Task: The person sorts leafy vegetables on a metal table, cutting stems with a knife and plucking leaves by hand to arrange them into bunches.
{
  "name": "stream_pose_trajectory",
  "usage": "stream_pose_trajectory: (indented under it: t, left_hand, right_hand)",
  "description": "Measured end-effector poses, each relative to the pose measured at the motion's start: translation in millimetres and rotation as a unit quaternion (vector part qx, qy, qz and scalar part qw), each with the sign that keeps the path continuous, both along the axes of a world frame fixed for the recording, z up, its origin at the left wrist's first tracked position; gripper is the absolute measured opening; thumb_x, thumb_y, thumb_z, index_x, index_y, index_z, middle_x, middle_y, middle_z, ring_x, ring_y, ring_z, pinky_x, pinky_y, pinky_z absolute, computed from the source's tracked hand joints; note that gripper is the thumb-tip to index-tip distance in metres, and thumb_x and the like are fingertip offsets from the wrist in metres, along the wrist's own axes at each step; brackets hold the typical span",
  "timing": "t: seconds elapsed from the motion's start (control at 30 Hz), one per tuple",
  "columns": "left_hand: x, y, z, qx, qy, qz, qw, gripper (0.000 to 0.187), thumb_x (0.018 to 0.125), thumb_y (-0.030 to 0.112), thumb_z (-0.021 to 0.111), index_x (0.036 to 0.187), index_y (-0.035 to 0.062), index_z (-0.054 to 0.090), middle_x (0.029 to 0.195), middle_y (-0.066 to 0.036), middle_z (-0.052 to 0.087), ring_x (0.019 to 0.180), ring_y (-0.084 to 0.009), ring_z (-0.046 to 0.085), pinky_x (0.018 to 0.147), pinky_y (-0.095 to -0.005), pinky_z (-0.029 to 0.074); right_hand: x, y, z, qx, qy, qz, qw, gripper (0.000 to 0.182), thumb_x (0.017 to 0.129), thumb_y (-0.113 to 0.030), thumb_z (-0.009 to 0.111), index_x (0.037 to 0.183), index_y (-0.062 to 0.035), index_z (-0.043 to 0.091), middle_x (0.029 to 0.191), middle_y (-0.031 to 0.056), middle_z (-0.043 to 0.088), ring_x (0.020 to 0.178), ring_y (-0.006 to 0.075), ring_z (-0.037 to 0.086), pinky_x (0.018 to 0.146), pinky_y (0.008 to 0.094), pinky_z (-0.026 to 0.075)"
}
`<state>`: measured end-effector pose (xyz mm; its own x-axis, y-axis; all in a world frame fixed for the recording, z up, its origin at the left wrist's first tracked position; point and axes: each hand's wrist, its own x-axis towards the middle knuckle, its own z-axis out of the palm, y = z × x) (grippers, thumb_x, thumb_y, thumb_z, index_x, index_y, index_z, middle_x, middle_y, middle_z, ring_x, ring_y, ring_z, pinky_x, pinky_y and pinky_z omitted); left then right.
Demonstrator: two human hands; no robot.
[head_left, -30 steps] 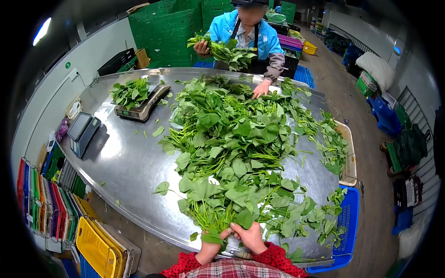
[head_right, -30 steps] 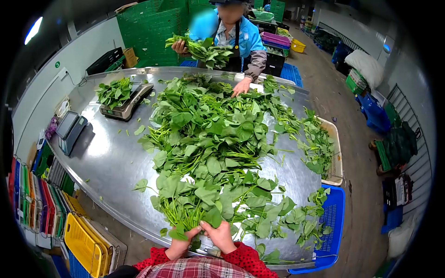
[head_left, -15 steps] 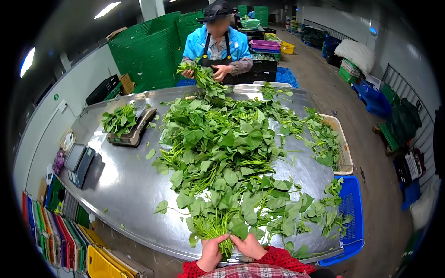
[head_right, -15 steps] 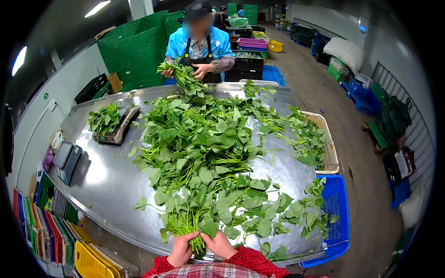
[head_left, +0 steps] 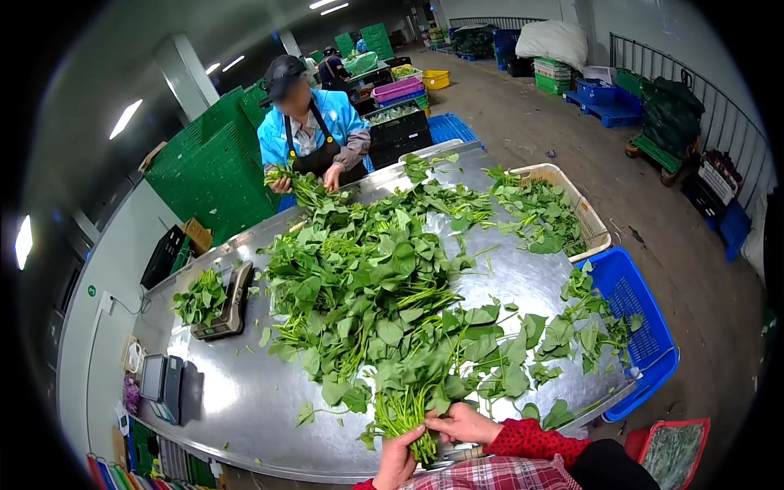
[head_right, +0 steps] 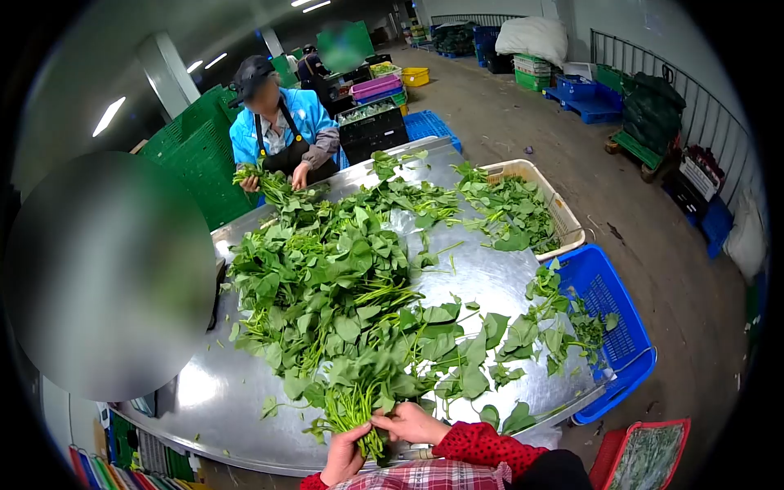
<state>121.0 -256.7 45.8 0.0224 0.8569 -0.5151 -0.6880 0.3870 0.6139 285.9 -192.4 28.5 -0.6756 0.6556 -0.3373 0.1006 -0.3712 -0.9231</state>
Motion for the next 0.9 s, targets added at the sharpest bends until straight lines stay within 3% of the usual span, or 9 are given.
stream_pose_trajectory:
  t: [0.1,0.27,0.37,0.47,0.5,0.6,0.63,0.7,0.9]
  left_hand:
    - [9,0,8,0.041,0.137,0.021,0.990,0.035,0.077,-0.006,0.066,0.111,-0.0023,0.060,0.101,-0.010,0.067,0.089,-0.0217,0.066,0.082,-0.0331,0.053]
    - [11,-7,-4,0.092,0.265,0.010,0.960,0.030,0.078,0.000,0.071,0.107,-0.0017,0.063,0.099,-0.009,0.068,0.085,-0.0173,0.064,0.078,-0.0312,0.052]
    - [7,-17,-12,0.086,0.431,-0.149,0.886,0.032,0.077,0.013,0.076,0.104,-0.0014,0.065,0.097,-0.007,0.069,0.082,-0.0147,0.063,0.075,-0.0296,0.051]
    - [11,-24,-19,0.066,0.374,-0.102,0.919,0.037,0.077,0.016,0.077,0.110,0.0023,0.066,0.091,-0.008,0.070,0.077,-0.0177,0.063,0.079,-0.0311,0.052]
    - [12,-26,-14,0.069,0.366,-0.097,0.923,0.038,0.078,0.016,0.076,0.111,0.0016,0.065,0.095,-0.011,0.069,0.080,-0.0190,0.064,0.082,-0.0321,0.051]
    - [11,-22,4,0.041,0.248,-0.092,0.964,0.042,0.080,0.018,0.073,0.116,-0.0004,0.062,0.107,-0.017,0.067,0.092,-0.0229,0.066,0.093,-0.0351,0.051]
    - [5,-23,8,-0.073,0.131,-0.150,0.977,0.034,0.087,0.005,0.062,0.118,-0.0050,0.057,0.116,-0.020,0.061,0.105,-0.0269,0.062,0.092,-0.0436,0.051]
    - [8,-29,-9,-0.044,0.069,-0.083,0.993,0.034,0.082,-0.003,0.063,0.116,-0.0046,0.056,0.097,-0.013,0.066,0.080,-0.0224,0.068,0.071,-0.0334,0.057]
    - [3,-33,-15,-0.037,0.016,-0.080,0.996,0.034,0.081,-0.003,0.065,0.115,-0.0026,0.057,0.095,-0.012,0.067,0.082,-0.0214,0.067,0.072,-0.0327,0.056]
  right_hand:
    - [4,-5,-17,0.104,-0.053,-0.022,0.993,0.030,0.096,-0.029,0.057,0.108,-0.0017,0.066,0.076,0.0018,0.065,0.063,0.0062,0.055,0.057,0.0220,0.045]
    - [2,-13,-21,0.056,0.018,-0.030,0.998,0.034,0.094,-0.030,0.059,0.101,0.0027,0.066,0.079,0.0047,0.067,0.071,0.0079,0.058,0.066,0.0249,0.046]
    - [3,-19,-46,0.140,-0.008,-0.067,0.988,0.034,0.095,-0.031,0.057,0.101,0.0008,0.067,0.084,0.0080,0.070,0.075,0.0128,0.062,0.071,0.0304,0.049]
    - [6,-22,-29,0.116,-0.055,-0.061,0.990,0.032,0.097,-0.029,0.053,0.096,0.0015,0.064,0.080,0.0074,0.067,0.073,0.0143,0.060,0.070,0.0309,0.049]
    - [7,-14,-32,0.096,-0.179,0.045,0.978,0.033,0.097,-0.028,0.051,0.090,0.0013,0.063,0.076,0.0094,0.066,0.067,0.0177,0.060,0.065,0.0341,0.050]
    - [6,-29,-32,0.205,-0.137,-0.037,0.968,0.036,0.098,-0.030,0.048,0.087,0.0023,0.059,0.058,0.0138,0.058,0.049,0.0203,0.056,0.051,0.0360,0.050]
    - [10,-26,-28,0.165,-0.153,0.057,0.973,0.035,0.100,-0.029,0.045,0.090,0.0010,0.058,0.057,0.0122,0.058,0.048,0.0161,0.055,0.051,0.0330,0.050]
    - [6,-37,-31,0.021,-0.044,-0.016,0.999,0.034,0.099,-0.026,0.049,0.079,-0.0001,0.056,0.067,0.0088,0.061,0.058,0.0132,0.059,0.054,0.0304,0.049]
    - [4,-29,-25,-0.002,0.002,0.031,1.000,0.029,0.099,-0.022,0.049,0.079,-0.0016,0.050,0.066,0.0040,0.055,0.059,0.0119,0.058,0.056,0.0274,0.047]
